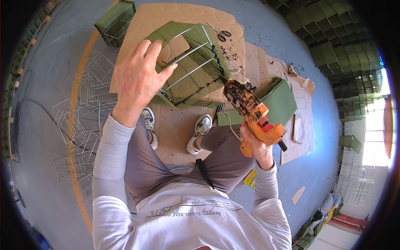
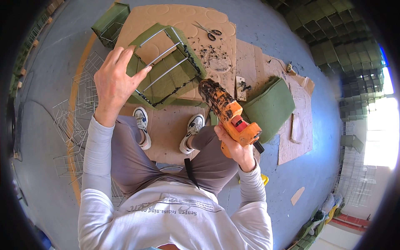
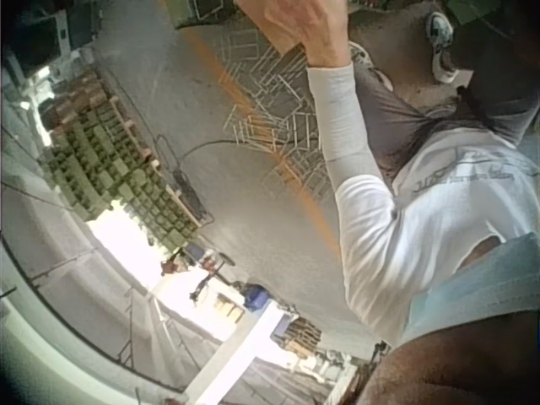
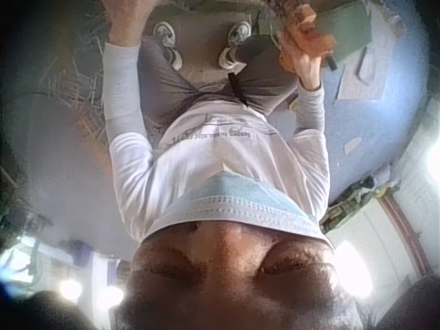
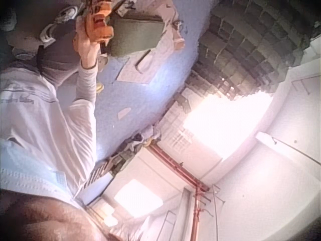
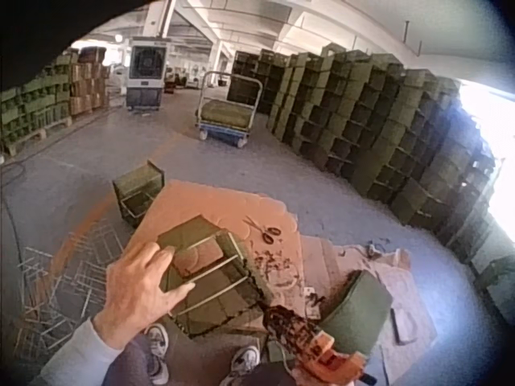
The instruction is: Applying foam panels to a wire frame structure using a hot glue gun.
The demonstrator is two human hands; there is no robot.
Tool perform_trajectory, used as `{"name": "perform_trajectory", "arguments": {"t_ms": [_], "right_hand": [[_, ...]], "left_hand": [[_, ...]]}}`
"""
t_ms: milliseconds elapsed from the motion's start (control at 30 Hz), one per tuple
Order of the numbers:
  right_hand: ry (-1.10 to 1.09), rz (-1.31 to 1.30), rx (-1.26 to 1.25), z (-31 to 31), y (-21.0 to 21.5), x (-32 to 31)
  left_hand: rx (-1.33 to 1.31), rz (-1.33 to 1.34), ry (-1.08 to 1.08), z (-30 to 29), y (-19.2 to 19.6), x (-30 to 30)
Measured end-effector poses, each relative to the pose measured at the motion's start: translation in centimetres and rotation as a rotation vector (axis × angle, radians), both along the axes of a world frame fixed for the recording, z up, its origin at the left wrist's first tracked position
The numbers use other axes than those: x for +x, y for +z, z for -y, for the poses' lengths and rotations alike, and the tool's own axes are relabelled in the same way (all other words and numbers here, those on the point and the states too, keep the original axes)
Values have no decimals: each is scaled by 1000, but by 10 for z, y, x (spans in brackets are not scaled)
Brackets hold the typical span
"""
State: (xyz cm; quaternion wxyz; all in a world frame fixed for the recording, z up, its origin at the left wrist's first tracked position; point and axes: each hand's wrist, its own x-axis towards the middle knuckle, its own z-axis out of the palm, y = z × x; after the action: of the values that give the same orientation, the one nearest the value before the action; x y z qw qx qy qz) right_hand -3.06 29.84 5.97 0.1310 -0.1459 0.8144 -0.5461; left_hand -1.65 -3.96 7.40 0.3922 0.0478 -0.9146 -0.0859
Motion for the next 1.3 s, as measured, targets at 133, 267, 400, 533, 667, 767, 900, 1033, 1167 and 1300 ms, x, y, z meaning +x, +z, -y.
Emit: {"name": "perform_trajectory", "arguments": {"t_ms": [133, 267, 400, 533, 667, 767, 900, 1033, 1167, 1300], "right_hand": [[13, 35, -9, -2, 4, 0], [22, 33, -18, -3, 1, -2], [-35, 14, -41, 0, -1, -1], [-10, 44, -51, -1, 0, -3], [-19, 60, -104, 2, 3, -2], [-38, 116, -162, 4, 6, -3], [34, 134, -436, 2, 12, -14], [-28, 89, -596, 5, 14, -49], [-91, 315, -727, 8, -17, -110], [-52, 533, -738, 24, -68, -176]], "left_hand": [[8, 27, 8, 0, 4, 2], [-10, -21, -1, 3, 2, -2], [-1, -22, 1, 1, 1, -2], [-4, 21, 24, 1, 2, -1], [-12, 5, 21, 2, 2, -2], [-20, -6, 33, 5, 3, -4], [12, 10, 33, 15, 11, -10], [6, 28, -18, 22, 24, -24], [-44, 58, -34, 30, 25, -36], [-109, 72, -132, 53, 36, -53]]}}
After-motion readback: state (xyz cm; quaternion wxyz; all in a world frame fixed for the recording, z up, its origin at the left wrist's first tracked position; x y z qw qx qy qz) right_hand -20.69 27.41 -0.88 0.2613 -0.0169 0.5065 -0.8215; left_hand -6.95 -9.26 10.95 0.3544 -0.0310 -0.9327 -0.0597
